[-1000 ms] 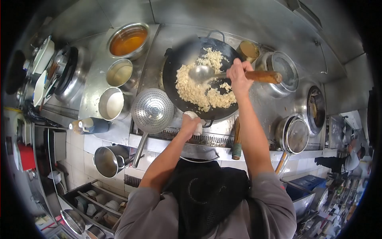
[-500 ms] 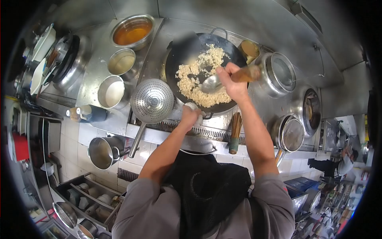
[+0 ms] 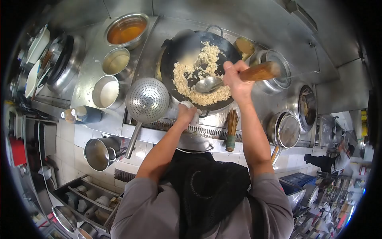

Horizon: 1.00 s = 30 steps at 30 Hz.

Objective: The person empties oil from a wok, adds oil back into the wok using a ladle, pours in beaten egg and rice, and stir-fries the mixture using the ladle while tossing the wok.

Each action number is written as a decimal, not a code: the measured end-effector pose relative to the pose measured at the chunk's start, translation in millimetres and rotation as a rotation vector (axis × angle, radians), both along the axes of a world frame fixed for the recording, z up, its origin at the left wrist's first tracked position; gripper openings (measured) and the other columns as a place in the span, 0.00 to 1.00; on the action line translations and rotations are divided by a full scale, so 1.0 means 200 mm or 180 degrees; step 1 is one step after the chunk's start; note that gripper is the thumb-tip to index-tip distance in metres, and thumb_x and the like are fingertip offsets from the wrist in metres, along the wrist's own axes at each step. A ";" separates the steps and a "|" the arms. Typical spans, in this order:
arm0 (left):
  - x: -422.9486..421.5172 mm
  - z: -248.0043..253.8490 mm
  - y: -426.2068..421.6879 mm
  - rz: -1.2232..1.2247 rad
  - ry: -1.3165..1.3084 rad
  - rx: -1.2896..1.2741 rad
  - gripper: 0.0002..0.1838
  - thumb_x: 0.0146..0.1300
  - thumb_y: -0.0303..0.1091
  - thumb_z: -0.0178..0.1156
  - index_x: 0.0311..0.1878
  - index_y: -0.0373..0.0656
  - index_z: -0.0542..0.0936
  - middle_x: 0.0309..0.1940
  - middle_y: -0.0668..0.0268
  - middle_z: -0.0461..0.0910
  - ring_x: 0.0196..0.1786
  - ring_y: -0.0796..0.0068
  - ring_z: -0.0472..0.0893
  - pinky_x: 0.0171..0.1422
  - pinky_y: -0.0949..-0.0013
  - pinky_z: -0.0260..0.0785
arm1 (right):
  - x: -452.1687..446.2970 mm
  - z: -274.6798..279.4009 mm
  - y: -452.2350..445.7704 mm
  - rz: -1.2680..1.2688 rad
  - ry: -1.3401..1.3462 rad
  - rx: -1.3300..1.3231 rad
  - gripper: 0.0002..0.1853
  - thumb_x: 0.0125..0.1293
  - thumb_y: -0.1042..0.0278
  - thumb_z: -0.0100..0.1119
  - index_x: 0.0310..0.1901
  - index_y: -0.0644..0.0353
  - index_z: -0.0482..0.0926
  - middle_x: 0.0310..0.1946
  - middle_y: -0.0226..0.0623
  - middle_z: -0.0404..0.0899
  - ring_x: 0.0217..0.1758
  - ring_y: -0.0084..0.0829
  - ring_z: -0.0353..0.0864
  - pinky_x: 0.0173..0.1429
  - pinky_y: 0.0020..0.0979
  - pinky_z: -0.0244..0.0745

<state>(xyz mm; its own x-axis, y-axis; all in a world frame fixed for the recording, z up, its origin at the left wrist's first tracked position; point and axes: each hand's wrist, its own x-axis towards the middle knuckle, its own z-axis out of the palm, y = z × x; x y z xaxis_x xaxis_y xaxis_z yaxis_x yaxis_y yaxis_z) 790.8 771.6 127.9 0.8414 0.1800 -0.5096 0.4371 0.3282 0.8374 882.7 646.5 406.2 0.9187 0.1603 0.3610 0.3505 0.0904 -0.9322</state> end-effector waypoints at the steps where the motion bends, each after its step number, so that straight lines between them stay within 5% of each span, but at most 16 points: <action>1: 0.00 -0.07 -0.03 0.0429 -0.0104 0.0156 0.17 0.64 0.19 0.59 0.54 0.30 0.68 0.42 0.53 0.81 0.35 0.67 0.85 0.29 0.62 0.78 | -0.01 0.07 0.01 0.0000 0.0000 -0.0006 0.21 0.72 0.66 0.68 0.22 0.55 0.69 0.17 0.21 0.71 0.20 0.15 0.67 0.24 0.23 0.61; 5: 0.00 -0.16 -0.03 0.0387 -0.0005 0.0173 0.17 0.64 0.19 0.60 0.53 0.29 0.68 0.39 0.55 0.81 0.33 0.67 0.84 0.28 0.64 0.77 | 0.04 -0.04 0.09 -0.0304 -0.0208 0.0663 0.21 0.73 0.64 0.68 0.24 0.57 0.69 0.17 0.23 0.70 0.20 0.15 0.67 0.25 0.24 0.61; 7: -0.01 -0.03 -0.02 0.0449 0.0080 -0.0116 0.15 0.64 0.19 0.60 0.52 0.29 0.69 0.40 0.54 0.81 0.31 0.67 0.83 0.29 0.64 0.77 | 0.11 -0.23 0.13 -0.0735 -0.0645 -0.0476 0.21 0.75 0.69 0.64 0.26 0.56 0.63 0.16 0.26 0.66 0.19 0.17 0.63 0.25 0.27 0.63; 8: -0.01 -0.06 -0.02 0.0426 0.0085 -0.0118 0.15 0.64 0.19 0.60 0.52 0.29 0.69 0.40 0.54 0.81 0.31 0.67 0.83 0.29 0.64 0.77 | 0.09 -0.24 0.10 -0.0304 0.0078 0.0098 0.20 0.75 0.67 0.64 0.27 0.56 0.65 0.16 0.25 0.66 0.20 0.17 0.64 0.28 0.27 0.67; 11: -0.03 0.02 0.00 0.0325 0.0040 -0.0031 0.15 0.63 0.20 0.59 0.51 0.29 0.69 0.39 0.55 0.81 0.31 0.67 0.83 0.28 0.64 0.76 | -0.05 -0.19 -0.03 -0.0316 0.0241 -0.0303 0.20 0.76 0.65 0.64 0.27 0.56 0.65 0.16 0.25 0.66 0.20 0.18 0.65 0.31 0.27 0.70; 12: -0.04 0.13 0.00 0.0379 -0.0100 -0.0090 0.14 0.63 0.20 0.59 0.50 0.29 0.70 0.38 0.55 0.81 0.30 0.67 0.82 0.26 0.63 0.76 | -0.10 -0.19 -0.09 -0.0283 0.0200 -0.0517 0.18 0.76 0.64 0.63 0.29 0.57 0.68 0.26 0.30 0.73 0.25 0.19 0.69 0.34 0.27 0.72; 13: -0.04 0.22 -0.01 0.0447 -0.0249 -0.0161 0.13 0.63 0.21 0.60 0.49 0.29 0.71 0.37 0.55 0.81 0.29 0.67 0.82 0.24 0.62 0.75 | -0.14 -0.19 -0.16 -0.0303 0.0197 -0.0534 0.18 0.76 0.64 0.63 0.29 0.57 0.68 0.26 0.30 0.73 0.25 0.19 0.69 0.34 0.27 0.72; 15: -0.04 0.10 0.03 -0.0069 -0.0323 -0.0635 0.14 0.61 0.21 0.60 0.49 0.30 0.71 0.37 0.56 0.81 0.31 0.66 0.83 0.26 0.62 0.76 | -0.22 -0.21 -0.28 -0.0479 -0.1190 -0.1989 0.12 0.73 0.61 0.67 0.39 0.61 0.80 0.40 0.37 0.79 0.29 0.21 0.77 0.32 0.27 0.71; 16: -0.04 0.06 0.02 0.0137 -0.0217 -0.0452 0.14 0.61 0.21 0.60 0.49 0.30 0.72 0.37 0.56 0.81 0.32 0.66 0.83 0.27 0.62 0.76 | -0.30 -0.20 -0.34 -0.0490 -0.1204 -0.2004 0.12 0.73 0.61 0.67 0.39 0.61 0.80 0.40 0.37 0.79 0.29 0.21 0.77 0.32 0.27 0.71; 18: -0.03 0.11 -0.01 0.0636 -0.0212 -0.0110 0.12 0.60 0.20 0.60 0.46 0.31 0.73 0.36 0.56 0.81 0.32 0.65 0.83 0.28 0.62 0.77 | -0.47 -0.16 -0.46 0.0666 0.0996 -0.1559 0.16 0.73 0.64 0.67 0.60 0.51 0.81 0.54 0.41 0.77 0.36 0.28 0.83 0.37 0.28 0.79; 19: -0.02 0.10 -0.01 0.0621 -0.0254 -0.0129 0.12 0.60 0.20 0.60 0.46 0.31 0.73 0.36 0.56 0.81 0.32 0.65 0.83 0.28 0.62 0.77 | -0.51 -0.25 -0.54 0.1121 0.1395 -0.1149 0.27 0.75 0.64 0.61 0.74 0.45 0.70 0.56 0.43 0.78 0.41 0.33 0.87 0.46 0.29 0.87; 21: -0.01 0.07 0.02 0.0070 -0.0180 -0.0361 0.17 0.59 0.20 0.60 0.51 0.31 0.71 0.41 0.56 0.80 0.33 0.65 0.83 0.28 0.62 0.77 | -0.62 -0.25 -0.55 0.1016 0.2952 0.0918 0.27 0.77 0.63 0.55 0.75 0.50 0.67 0.60 0.50 0.78 0.41 0.35 0.88 0.50 0.31 0.90; 23: -0.02 0.20 0.03 0.0052 -0.0035 -0.0355 0.20 0.58 0.22 0.63 0.53 0.24 0.72 0.45 0.51 0.80 0.40 0.65 0.83 0.37 0.63 0.78 | -0.69 -0.30 -0.58 0.0897 0.3288 0.1318 0.29 0.78 0.62 0.49 0.78 0.55 0.62 0.62 0.56 0.77 0.40 0.34 0.89 0.48 0.30 0.90; 25: -0.03 0.30 0.03 0.0102 0.0178 -0.0295 0.18 0.59 0.20 0.60 0.52 0.29 0.69 0.42 0.55 0.79 0.34 0.65 0.83 0.27 0.61 0.77 | -0.69 -0.36 -0.62 0.0963 0.3574 0.1432 0.31 0.78 0.68 0.46 0.80 0.58 0.57 0.61 0.58 0.78 0.32 0.26 0.84 0.29 0.26 0.81; 28: 0.01 0.00 -0.01 0.0298 0.0191 -0.0242 0.20 0.59 0.21 0.60 0.54 0.29 0.68 0.46 0.54 0.79 0.36 0.64 0.83 0.28 0.61 0.78 | -0.72 -0.26 -0.58 0.0648 0.3356 0.0206 0.32 0.76 0.72 0.51 0.80 0.57 0.58 0.55 0.49 0.83 0.27 0.19 0.78 0.25 0.23 0.71; 30: -0.01 0.11 0.00 0.0218 0.0017 -0.0405 0.24 0.59 0.21 0.61 0.58 0.29 0.66 0.49 0.52 0.78 0.38 0.62 0.84 0.33 0.61 0.79 | -0.71 -0.18 -0.55 0.0414 0.2533 -0.2046 0.31 0.75 0.72 0.53 0.79 0.57 0.61 0.53 0.54 0.83 0.32 0.35 0.85 0.31 0.33 0.78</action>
